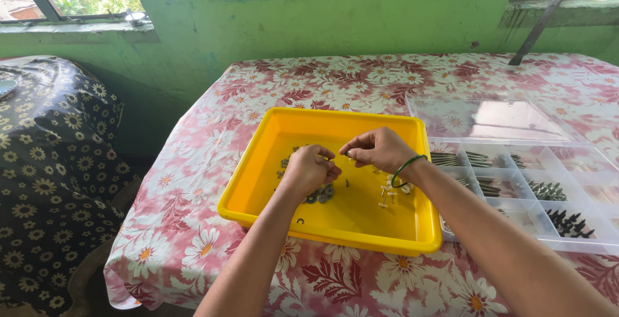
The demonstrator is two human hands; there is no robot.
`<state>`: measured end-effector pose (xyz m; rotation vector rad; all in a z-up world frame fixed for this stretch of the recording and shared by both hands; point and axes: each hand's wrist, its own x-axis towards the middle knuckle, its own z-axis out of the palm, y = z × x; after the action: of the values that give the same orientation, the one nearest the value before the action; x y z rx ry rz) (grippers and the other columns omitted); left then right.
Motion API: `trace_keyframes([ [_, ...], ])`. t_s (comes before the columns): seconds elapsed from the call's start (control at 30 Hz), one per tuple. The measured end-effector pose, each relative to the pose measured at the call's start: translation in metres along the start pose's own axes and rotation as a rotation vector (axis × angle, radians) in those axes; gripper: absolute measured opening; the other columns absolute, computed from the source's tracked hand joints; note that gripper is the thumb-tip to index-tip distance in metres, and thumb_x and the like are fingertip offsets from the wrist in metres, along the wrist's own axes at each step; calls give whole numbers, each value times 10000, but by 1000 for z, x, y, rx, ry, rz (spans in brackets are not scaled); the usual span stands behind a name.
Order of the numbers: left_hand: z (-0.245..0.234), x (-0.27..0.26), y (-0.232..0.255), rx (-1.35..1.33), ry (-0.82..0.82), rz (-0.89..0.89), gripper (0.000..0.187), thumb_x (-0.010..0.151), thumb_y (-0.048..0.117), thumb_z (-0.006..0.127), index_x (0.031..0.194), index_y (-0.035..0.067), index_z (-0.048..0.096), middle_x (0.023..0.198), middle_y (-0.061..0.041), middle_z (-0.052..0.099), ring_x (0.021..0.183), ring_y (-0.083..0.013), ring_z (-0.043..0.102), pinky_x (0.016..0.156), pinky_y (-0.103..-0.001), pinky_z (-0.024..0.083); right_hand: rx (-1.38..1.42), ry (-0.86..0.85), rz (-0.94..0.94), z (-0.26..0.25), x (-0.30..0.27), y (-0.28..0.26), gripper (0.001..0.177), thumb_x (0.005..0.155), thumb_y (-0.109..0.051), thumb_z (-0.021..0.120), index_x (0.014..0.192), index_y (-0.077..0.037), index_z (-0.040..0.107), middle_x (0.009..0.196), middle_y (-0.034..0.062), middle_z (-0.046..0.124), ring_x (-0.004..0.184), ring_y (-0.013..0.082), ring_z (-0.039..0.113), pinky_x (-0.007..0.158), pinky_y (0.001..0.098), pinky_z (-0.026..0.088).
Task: The person sorts small hardware items from a yellow tray into a compartmentalized plastic box. They pick up screws, washers, and plastic wall anchors one by one and place them into designated sections of the box.
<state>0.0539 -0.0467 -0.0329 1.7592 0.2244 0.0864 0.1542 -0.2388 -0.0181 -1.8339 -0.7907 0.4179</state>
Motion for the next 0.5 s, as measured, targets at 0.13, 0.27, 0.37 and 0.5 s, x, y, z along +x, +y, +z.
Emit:
trace_keyframes([
  [0.13,4,5,-4,-77,-53,43,164,965,48,635,1079,-66,665,904,-146,768,765,-153,746,671,-270,622,118,-66,27,-3,3,4,227,922,-126,705,1093,0,784,936,46,780,777,90,719,746,248,607],
  [0.27,2,2,-3,-43,-21,109,168,929,52,704,1000,-98,680,841,-124,757,734,-143,726,652,-274,603,102,-40,53,-1,-1,-2,252,932,-120,680,1139,-4,765,1003,68,772,843,111,723,788,258,600],
  [0.37,-1,-7,5,161,71,222,166,836,86,794,921,-43,734,784,-80,752,699,-105,693,648,-269,578,181,-44,64,-2,-4,-8,273,932,-120,675,1163,10,743,1038,95,773,917,132,752,848,260,610],
  [0.5,-3,-19,20,340,179,252,190,699,125,876,852,46,795,708,-42,732,640,-87,659,633,-272,548,327,-95,27,-2,-7,-13,286,937,-137,704,1153,50,722,1042,134,777,946,162,758,885,278,625],
])
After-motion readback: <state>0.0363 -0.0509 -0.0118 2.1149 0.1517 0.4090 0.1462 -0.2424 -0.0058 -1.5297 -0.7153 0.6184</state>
